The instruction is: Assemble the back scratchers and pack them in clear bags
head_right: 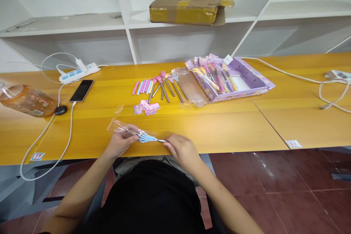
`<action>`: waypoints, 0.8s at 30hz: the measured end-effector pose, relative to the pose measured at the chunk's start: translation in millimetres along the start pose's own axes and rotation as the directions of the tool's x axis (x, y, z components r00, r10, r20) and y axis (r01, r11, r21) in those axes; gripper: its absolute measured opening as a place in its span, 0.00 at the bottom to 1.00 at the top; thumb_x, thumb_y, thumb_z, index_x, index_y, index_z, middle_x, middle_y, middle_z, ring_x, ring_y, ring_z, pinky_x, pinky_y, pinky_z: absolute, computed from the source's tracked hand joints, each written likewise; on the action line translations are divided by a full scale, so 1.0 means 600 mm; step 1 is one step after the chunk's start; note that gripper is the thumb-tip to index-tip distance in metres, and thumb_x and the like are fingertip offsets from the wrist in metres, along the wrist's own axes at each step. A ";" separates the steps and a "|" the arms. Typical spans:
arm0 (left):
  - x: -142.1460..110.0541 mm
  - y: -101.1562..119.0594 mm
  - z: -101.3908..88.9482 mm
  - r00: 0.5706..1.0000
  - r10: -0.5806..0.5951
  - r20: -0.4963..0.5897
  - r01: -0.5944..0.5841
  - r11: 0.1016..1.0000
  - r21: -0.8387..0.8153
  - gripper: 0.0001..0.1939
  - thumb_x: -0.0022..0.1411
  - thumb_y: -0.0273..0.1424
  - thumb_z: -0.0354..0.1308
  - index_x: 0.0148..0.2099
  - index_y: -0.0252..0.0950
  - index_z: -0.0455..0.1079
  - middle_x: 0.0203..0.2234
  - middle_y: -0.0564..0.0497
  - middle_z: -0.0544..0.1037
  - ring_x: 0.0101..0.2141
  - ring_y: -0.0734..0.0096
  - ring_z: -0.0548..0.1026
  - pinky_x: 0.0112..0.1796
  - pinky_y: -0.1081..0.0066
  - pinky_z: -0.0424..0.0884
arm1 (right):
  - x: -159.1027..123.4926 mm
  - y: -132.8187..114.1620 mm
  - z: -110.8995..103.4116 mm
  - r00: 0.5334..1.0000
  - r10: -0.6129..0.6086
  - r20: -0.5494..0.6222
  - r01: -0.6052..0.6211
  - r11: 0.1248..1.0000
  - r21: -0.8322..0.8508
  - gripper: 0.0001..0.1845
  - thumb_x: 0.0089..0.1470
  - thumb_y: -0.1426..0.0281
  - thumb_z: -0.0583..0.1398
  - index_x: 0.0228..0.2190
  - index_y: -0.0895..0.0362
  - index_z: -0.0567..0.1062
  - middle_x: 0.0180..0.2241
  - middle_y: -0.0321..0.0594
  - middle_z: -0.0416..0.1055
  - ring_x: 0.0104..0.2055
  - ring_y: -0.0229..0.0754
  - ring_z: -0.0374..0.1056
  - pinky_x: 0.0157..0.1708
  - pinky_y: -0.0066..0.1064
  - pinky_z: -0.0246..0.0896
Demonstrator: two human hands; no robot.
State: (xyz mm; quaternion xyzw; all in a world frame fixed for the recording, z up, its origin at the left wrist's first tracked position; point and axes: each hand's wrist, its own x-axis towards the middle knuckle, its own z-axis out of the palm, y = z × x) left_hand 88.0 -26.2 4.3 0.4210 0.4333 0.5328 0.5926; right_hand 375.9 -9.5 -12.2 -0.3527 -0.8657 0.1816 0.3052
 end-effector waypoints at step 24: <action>-0.007 0.002 0.010 0.999 0.037 0.001 -0.036 0.971 0.238 0.18 0.57 0.45 0.79 0.38 0.34 0.85 0.34 0.44 0.90 0.34 0.59 0.87 0.42 0.64 0.83 | 0.009 -0.051 0.028 0.986 0.161 0.042 -0.165 0.979 0.123 0.13 0.78 0.61 0.55 0.50 0.53 0.78 0.42 0.44 0.83 0.41 0.49 0.79 0.41 0.37 0.70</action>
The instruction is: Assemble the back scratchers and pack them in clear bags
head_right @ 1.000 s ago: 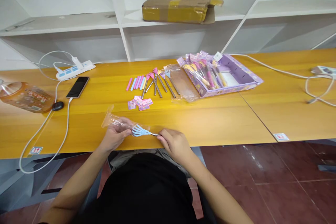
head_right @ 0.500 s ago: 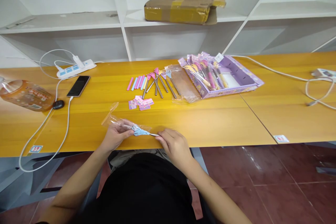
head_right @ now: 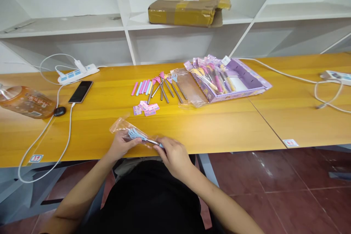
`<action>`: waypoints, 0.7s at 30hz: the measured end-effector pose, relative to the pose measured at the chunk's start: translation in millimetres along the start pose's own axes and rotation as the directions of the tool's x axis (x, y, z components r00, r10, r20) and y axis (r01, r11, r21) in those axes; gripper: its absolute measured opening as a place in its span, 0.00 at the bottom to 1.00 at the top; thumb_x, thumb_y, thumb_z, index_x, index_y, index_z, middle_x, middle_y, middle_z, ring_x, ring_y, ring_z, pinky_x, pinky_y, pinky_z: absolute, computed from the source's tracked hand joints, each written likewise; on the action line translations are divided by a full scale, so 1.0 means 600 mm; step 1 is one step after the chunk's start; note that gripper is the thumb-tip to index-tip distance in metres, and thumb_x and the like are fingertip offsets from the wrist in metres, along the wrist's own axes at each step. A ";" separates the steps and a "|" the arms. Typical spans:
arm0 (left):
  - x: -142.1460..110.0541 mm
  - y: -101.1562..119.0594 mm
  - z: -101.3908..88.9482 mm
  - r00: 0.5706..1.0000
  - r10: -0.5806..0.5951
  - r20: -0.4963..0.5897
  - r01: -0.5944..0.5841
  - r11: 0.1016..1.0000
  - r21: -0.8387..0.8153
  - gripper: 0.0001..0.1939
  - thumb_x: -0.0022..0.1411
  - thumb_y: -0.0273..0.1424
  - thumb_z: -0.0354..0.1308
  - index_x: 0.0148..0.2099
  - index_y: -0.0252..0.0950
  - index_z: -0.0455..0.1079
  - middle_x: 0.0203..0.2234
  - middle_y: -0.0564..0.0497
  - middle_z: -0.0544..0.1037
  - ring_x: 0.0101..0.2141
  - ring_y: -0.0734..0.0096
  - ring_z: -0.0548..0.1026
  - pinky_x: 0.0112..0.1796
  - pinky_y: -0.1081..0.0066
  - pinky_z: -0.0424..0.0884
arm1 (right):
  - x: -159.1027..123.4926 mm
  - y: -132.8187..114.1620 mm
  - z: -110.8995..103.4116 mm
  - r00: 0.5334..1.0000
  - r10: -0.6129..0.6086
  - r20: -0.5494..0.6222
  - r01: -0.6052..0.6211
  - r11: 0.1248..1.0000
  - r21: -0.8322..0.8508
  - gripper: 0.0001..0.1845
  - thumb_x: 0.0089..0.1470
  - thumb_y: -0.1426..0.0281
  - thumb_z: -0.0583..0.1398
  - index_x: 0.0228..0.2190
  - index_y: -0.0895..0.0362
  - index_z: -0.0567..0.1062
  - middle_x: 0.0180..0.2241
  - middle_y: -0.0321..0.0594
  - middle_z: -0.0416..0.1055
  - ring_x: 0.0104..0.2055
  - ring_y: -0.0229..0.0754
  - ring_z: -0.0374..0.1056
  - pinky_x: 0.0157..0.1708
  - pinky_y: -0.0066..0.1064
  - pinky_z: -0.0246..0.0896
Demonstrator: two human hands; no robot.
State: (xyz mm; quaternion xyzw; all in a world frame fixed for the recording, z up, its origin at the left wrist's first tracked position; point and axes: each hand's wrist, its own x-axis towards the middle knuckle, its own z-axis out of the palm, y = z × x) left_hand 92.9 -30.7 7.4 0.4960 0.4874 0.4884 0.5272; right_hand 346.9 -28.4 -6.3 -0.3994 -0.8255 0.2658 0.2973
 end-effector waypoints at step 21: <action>0.010 0.004 -0.004 0.990 -0.099 0.101 0.101 0.995 -0.014 0.20 0.59 0.50 0.76 0.40 0.37 0.87 0.36 0.45 0.90 0.39 0.52 0.88 0.45 0.58 0.86 | 0.009 0.005 0.017 0.995 0.016 0.103 -0.031 0.988 0.152 0.19 0.79 0.57 0.53 0.47 0.53 0.80 0.35 0.42 0.80 0.36 0.47 0.76 0.39 0.34 0.70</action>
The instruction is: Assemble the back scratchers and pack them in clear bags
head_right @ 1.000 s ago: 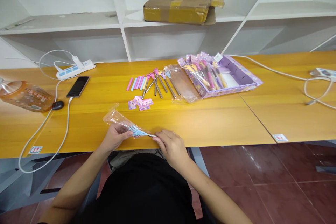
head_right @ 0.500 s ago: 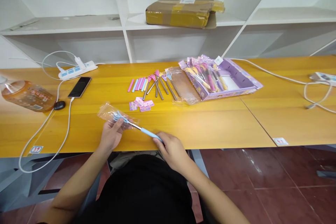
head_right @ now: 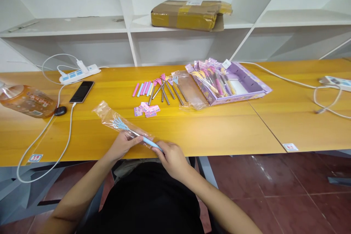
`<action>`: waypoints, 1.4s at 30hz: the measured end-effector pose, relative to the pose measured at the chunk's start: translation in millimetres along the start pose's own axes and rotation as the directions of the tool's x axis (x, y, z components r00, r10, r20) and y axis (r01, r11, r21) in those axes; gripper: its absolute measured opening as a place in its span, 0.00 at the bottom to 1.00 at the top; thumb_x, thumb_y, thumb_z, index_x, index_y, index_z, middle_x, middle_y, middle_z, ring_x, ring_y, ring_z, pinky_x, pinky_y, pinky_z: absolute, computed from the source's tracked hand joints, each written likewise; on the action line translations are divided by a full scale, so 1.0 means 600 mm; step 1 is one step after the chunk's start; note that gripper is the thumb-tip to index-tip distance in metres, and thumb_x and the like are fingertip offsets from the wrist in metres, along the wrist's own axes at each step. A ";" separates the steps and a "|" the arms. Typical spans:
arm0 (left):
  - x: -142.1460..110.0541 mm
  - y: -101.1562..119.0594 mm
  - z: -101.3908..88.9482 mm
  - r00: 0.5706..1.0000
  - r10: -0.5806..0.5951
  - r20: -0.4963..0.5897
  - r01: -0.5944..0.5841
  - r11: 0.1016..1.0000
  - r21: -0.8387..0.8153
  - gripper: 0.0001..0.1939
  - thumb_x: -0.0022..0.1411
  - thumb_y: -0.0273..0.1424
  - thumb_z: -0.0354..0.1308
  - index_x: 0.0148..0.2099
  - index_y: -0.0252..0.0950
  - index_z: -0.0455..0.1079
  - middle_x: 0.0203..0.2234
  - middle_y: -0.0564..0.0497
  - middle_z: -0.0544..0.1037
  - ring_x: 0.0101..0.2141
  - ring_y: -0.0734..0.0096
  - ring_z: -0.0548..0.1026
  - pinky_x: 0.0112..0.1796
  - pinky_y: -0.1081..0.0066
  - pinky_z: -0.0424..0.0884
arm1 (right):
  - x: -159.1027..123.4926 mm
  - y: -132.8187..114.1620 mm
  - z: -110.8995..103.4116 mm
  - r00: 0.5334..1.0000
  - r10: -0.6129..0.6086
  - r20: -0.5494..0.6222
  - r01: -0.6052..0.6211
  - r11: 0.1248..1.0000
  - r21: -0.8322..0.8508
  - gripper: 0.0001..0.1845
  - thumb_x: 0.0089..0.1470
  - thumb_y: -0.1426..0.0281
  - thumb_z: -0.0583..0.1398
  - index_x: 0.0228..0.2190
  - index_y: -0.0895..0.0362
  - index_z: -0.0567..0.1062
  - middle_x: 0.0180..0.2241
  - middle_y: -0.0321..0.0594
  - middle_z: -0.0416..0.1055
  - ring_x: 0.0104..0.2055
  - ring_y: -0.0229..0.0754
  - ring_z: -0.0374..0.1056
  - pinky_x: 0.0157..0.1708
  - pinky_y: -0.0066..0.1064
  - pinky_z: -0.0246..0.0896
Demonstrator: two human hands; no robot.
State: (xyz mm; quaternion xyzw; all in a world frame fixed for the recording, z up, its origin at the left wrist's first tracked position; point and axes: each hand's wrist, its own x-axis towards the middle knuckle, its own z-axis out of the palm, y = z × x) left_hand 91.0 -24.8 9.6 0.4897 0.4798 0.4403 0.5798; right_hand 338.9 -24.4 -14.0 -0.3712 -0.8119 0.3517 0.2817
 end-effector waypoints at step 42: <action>-0.017 -0.009 0.041 0.982 -0.014 0.186 -0.014 0.989 0.146 0.20 0.75 0.47 0.62 0.48 0.34 0.81 0.39 0.44 0.87 0.39 0.58 0.84 0.44 0.64 0.79 | -0.004 0.025 -0.027 0.990 -0.133 0.054 0.110 0.944 0.310 0.38 0.59 0.58 0.76 0.59 0.48 0.62 0.48 0.41 0.69 0.36 0.40 0.70 0.34 0.32 0.72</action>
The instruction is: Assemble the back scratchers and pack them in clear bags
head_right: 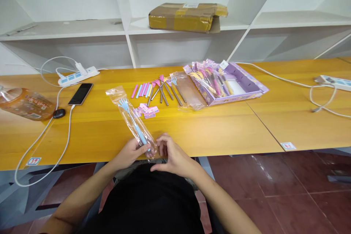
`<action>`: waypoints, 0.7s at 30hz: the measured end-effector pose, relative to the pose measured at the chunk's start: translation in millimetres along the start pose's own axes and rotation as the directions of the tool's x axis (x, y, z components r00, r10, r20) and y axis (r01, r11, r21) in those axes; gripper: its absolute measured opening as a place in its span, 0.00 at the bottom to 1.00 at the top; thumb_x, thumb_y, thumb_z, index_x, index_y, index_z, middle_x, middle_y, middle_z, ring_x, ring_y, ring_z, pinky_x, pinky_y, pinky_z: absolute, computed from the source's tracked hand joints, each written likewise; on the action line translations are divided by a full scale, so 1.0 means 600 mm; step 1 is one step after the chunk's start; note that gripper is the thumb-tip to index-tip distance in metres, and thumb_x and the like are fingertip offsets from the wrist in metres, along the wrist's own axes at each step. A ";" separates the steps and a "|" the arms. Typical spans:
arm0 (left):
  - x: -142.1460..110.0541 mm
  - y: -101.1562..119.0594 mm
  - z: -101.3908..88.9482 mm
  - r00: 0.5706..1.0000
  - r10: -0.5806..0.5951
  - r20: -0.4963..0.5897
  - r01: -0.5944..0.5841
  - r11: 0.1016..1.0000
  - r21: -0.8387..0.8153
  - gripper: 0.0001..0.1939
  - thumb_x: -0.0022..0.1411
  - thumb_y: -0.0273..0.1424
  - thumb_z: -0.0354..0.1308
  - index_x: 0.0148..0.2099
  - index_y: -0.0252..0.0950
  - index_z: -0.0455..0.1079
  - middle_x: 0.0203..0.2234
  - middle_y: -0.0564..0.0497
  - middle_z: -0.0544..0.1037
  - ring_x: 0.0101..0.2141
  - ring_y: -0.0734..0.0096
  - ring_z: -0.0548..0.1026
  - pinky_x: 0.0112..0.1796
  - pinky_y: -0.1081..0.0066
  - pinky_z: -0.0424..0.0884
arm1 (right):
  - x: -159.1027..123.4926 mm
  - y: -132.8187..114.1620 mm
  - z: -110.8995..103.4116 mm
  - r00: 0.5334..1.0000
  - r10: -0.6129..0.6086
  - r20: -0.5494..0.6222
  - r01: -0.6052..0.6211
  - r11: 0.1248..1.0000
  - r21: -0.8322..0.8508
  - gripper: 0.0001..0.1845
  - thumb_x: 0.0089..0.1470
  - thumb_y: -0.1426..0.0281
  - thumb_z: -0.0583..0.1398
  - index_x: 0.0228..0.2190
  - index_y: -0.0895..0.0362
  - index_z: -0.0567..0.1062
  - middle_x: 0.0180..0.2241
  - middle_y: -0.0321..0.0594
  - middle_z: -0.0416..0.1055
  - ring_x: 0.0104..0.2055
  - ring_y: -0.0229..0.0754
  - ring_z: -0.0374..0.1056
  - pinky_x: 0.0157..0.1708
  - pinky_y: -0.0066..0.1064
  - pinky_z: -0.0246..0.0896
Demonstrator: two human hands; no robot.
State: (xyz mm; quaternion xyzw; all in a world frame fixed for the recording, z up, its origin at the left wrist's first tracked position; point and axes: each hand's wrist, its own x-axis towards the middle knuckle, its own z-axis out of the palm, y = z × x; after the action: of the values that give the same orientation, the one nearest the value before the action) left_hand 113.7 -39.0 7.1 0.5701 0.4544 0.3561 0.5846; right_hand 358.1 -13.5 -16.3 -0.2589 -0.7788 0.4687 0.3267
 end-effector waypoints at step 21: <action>-0.001 0.008 0.003 0.998 0.014 0.053 -0.028 0.963 0.268 0.13 0.73 0.39 0.63 0.53 0.37 0.79 0.45 0.46 0.85 0.42 0.59 0.81 0.44 0.66 0.75 | 0.016 -0.001 0.011 0.952 -0.273 -0.139 0.239 0.946 -0.220 0.05 0.71 0.73 0.65 0.43 0.50 0.79 0.39 0.40 0.79 0.45 0.47 0.71 0.47 0.43 0.68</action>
State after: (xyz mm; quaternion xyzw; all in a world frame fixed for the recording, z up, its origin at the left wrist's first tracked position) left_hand 115.7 -39.8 12.1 0.6578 0.4773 0.2828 0.5094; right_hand 346.7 -10.5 -15.3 -0.2251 -0.8190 0.3177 0.4214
